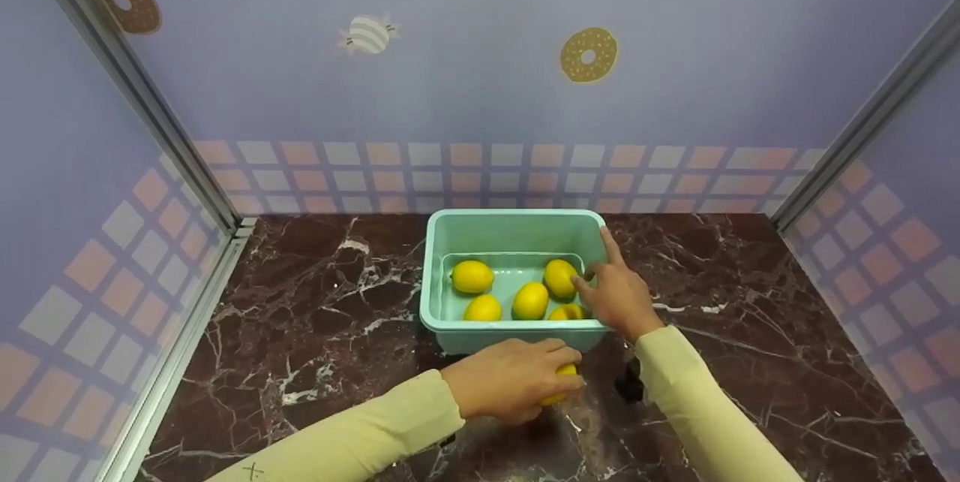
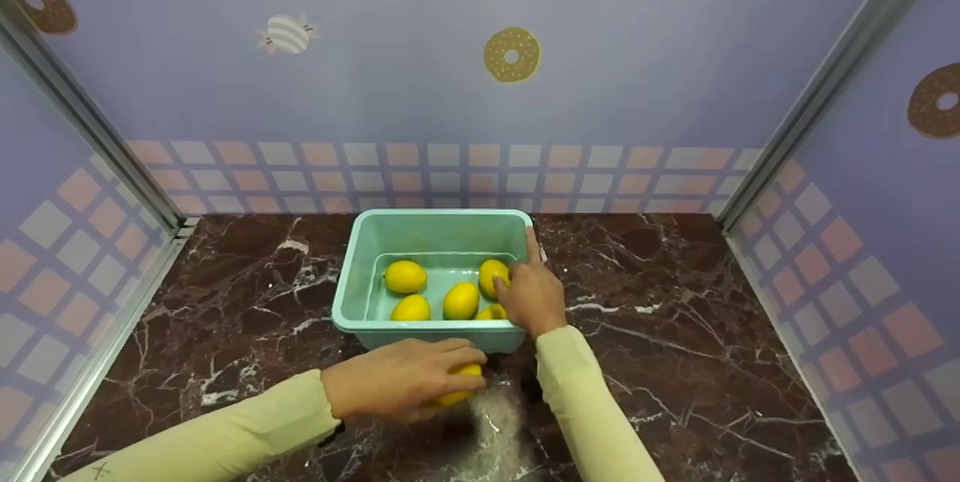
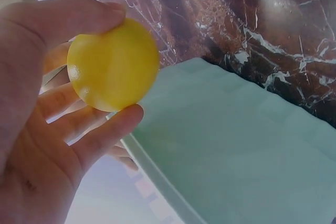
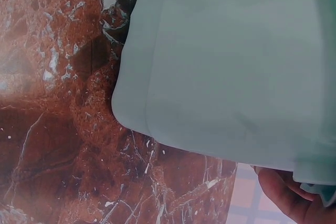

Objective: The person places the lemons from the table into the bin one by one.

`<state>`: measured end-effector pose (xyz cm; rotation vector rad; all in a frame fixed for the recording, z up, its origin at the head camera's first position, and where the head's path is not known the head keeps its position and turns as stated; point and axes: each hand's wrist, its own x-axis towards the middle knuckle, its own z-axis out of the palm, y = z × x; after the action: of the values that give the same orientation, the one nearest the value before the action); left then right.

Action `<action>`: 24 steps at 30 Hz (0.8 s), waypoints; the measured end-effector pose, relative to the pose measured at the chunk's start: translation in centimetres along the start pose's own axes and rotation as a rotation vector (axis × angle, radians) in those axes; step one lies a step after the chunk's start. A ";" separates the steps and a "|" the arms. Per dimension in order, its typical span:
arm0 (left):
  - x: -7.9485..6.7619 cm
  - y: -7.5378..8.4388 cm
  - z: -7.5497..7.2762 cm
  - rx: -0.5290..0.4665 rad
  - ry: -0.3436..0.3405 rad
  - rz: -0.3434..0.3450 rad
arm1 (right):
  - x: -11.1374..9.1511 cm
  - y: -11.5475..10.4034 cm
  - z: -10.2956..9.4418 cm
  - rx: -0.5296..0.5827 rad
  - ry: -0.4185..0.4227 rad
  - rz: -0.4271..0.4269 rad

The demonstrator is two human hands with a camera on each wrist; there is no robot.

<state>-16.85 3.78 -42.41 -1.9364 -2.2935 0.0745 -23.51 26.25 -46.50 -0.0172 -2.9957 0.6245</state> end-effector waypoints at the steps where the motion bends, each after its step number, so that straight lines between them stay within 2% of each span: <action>1: 0.0 0.0 -0.1 0.008 0.011 0.002 | 0.0 0.0 0.0 0.001 -0.001 -0.005; 6: -0.2 -0.2 -0.6 0.028 0.043 0.004 | 0.0 0.0 0.1 0.000 0.006 -0.013; 15: -0.5 -0.7 -1.6 0.040 0.017 -0.016 | 0.0 0.1 0.2 0.002 0.011 -0.011; 24: -0.5 -1.2 -2.5 0.080 0.044 -0.023 | 0.1 -0.1 0.2 -0.010 0.029 -0.018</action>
<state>-17.60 2.93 -39.86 -1.8542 -2.2487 0.1186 -23.65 26.08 -46.63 0.0000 -2.9677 0.6021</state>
